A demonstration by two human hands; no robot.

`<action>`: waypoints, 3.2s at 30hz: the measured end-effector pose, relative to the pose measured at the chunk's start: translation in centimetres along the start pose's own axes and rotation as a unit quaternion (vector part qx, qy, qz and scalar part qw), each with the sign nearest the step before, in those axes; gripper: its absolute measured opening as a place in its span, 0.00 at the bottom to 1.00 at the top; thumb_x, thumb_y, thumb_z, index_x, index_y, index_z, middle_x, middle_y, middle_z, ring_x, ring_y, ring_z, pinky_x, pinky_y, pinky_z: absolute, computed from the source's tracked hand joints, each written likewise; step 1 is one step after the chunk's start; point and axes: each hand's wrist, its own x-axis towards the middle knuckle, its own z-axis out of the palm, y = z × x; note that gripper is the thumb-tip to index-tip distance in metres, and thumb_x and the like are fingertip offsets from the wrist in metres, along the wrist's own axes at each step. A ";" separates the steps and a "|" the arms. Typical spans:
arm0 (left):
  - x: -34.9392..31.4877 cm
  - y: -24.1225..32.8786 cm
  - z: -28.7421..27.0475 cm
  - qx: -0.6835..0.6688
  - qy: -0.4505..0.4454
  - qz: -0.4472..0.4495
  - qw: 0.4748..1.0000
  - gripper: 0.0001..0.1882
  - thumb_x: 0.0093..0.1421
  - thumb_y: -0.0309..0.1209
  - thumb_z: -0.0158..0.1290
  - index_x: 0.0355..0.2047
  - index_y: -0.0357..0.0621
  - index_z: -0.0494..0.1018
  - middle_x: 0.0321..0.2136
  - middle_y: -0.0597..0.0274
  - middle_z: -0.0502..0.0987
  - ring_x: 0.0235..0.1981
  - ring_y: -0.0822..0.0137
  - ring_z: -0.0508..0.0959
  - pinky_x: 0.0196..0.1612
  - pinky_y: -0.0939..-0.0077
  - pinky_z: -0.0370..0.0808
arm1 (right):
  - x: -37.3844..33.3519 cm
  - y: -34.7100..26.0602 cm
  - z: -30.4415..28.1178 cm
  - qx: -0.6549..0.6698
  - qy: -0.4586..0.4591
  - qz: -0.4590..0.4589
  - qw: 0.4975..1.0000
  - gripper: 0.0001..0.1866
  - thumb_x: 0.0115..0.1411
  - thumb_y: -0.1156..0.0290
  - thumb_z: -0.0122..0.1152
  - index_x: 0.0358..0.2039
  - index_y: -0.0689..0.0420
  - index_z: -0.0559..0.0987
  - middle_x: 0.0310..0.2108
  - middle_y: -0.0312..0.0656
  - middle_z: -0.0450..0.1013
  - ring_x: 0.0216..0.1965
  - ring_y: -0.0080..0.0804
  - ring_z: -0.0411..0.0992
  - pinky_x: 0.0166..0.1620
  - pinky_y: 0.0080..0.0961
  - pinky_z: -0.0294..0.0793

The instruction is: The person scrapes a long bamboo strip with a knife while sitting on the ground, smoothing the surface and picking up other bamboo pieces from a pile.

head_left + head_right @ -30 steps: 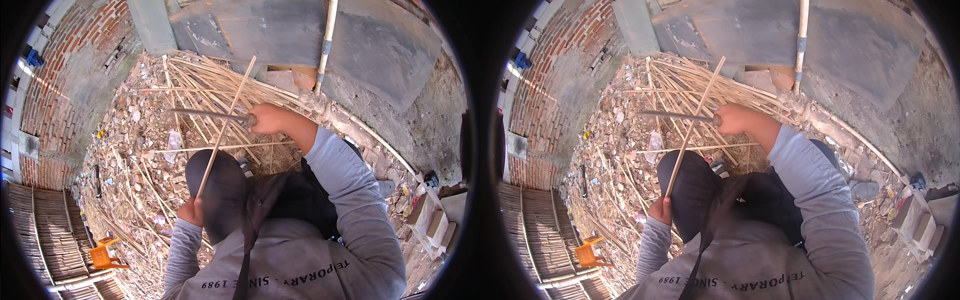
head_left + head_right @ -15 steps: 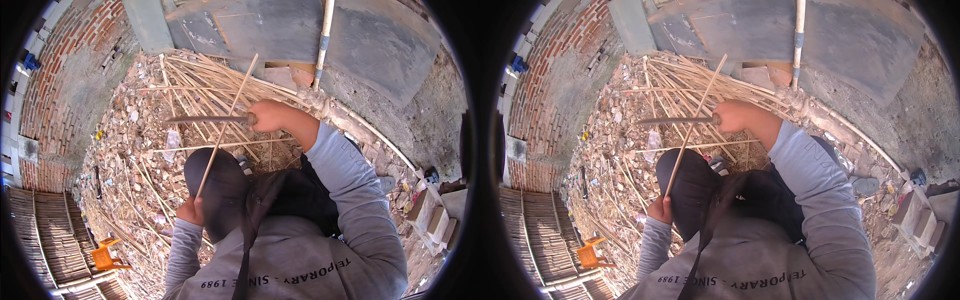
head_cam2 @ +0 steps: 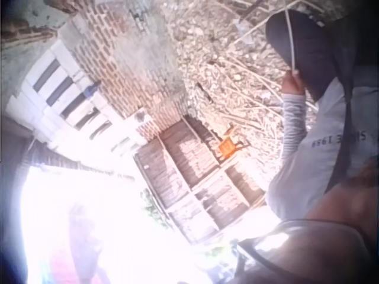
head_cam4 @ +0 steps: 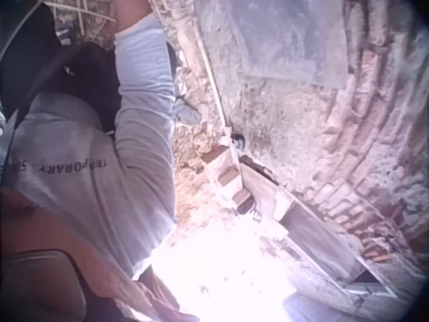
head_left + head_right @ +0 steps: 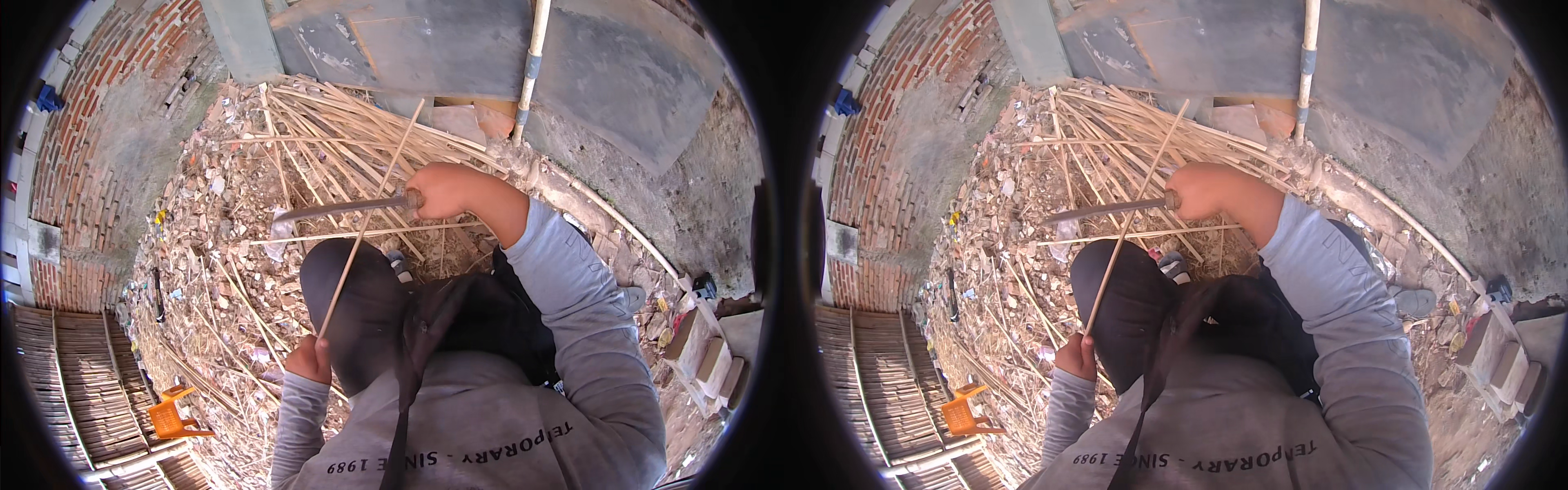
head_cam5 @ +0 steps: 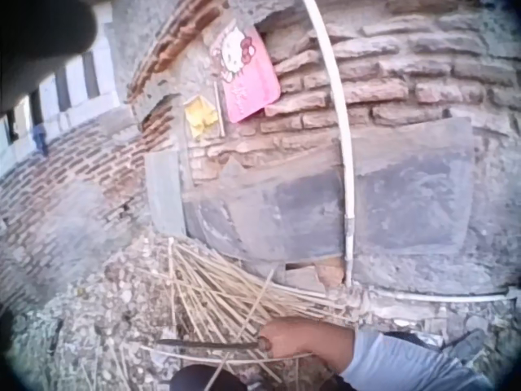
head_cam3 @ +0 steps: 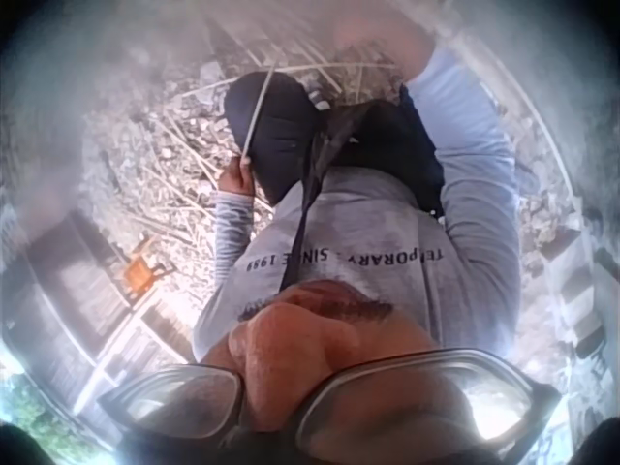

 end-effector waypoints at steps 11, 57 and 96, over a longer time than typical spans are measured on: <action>0.6 0.4 0.2 -0.002 0.001 -0.002 1.000 0.25 0.68 0.49 0.39 0.25 0.40 0.68 0.16 0.43 0.71 0.22 0.38 0.74 0.24 0.50 0.67 | 0.5 4.2 -0.1 0.029 0.081 0.036 0.996 0.20 0.49 0.59 0.68 0.37 0.61 0.79 0.26 0.47 0.76 0.31 0.43 0.75 0.37 0.37 0.72; 1.0 0.7 1.4 0.066 0.040 -0.023 0.997 0.20 0.65 0.46 0.45 0.26 0.41 0.69 0.14 0.44 0.72 0.19 0.40 0.75 0.22 0.48 0.69 | 0.2 4.2 -1.3 0.026 0.031 0.098 0.994 0.20 0.47 0.62 0.65 0.39 0.60 0.80 0.34 0.52 0.77 0.39 0.48 0.76 0.43 0.39 0.74; 1.5 -0.6 0.5 0.022 0.023 0.023 0.999 0.23 0.65 0.48 0.46 0.25 0.41 0.66 0.15 0.44 0.71 0.20 0.40 0.74 0.22 0.51 0.68 | -0.4 4.3 -1.8 0.092 0.026 0.128 0.987 0.25 0.47 0.61 0.67 0.43 0.64 0.78 0.33 0.51 0.77 0.36 0.44 0.76 0.42 0.36 0.73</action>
